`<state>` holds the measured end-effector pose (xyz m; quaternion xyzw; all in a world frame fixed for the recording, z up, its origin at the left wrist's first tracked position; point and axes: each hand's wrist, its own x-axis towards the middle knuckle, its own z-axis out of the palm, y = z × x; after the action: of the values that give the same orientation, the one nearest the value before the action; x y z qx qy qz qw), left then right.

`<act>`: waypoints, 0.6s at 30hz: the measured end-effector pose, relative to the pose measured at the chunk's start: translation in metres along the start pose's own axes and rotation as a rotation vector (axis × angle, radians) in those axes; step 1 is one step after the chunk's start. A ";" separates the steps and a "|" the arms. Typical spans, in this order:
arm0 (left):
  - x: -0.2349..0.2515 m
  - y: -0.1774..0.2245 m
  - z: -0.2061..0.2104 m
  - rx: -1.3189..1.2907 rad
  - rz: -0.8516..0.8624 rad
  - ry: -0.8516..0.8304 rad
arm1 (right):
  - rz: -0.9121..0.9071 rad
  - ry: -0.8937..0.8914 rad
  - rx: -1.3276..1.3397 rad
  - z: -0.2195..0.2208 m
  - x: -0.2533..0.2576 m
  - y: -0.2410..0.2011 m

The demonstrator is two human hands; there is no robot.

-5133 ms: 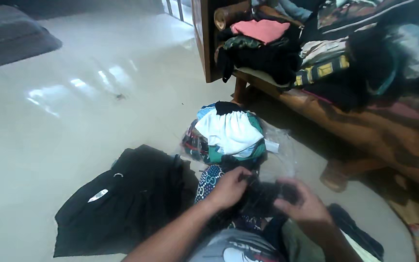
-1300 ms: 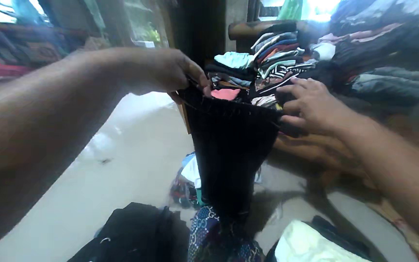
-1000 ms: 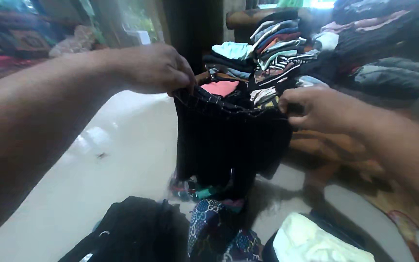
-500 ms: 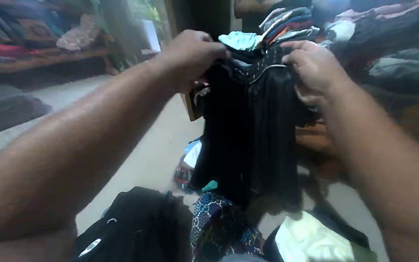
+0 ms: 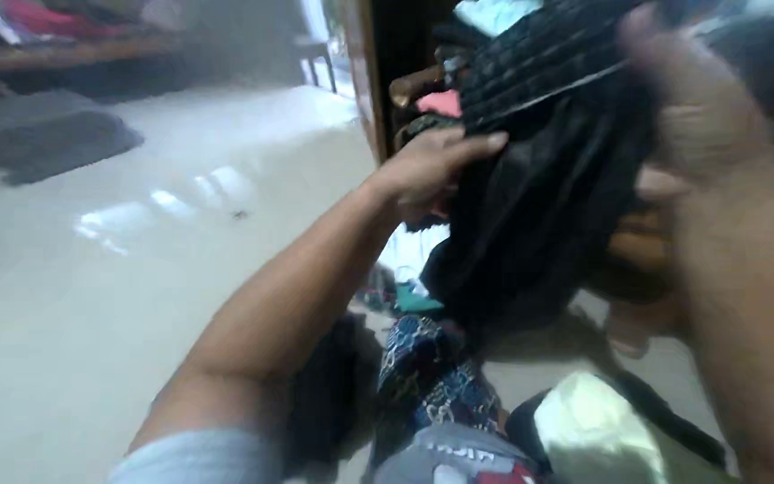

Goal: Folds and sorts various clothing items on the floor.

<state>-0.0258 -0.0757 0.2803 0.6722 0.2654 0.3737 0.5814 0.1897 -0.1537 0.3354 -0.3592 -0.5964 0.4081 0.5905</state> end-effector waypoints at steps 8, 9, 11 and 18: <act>-0.083 -0.001 -0.068 -0.001 -0.203 -0.176 | 0.251 -0.056 0.139 0.005 -0.025 0.099; -0.095 -0.001 -0.072 0.030 -0.272 -0.109 | 0.232 -0.070 0.168 0.012 -0.022 0.106; -0.114 0.004 -0.088 0.068 -0.343 0.071 | 0.249 -0.117 0.112 0.029 -0.019 0.121; -0.187 0.028 -0.153 0.298 -0.228 0.505 | 0.338 -0.206 0.202 0.139 -0.020 0.122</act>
<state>-0.2610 -0.1394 0.2779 0.6020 0.5268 0.4182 0.4303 0.0453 -0.1310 0.2203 -0.3496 -0.5410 0.5936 0.4825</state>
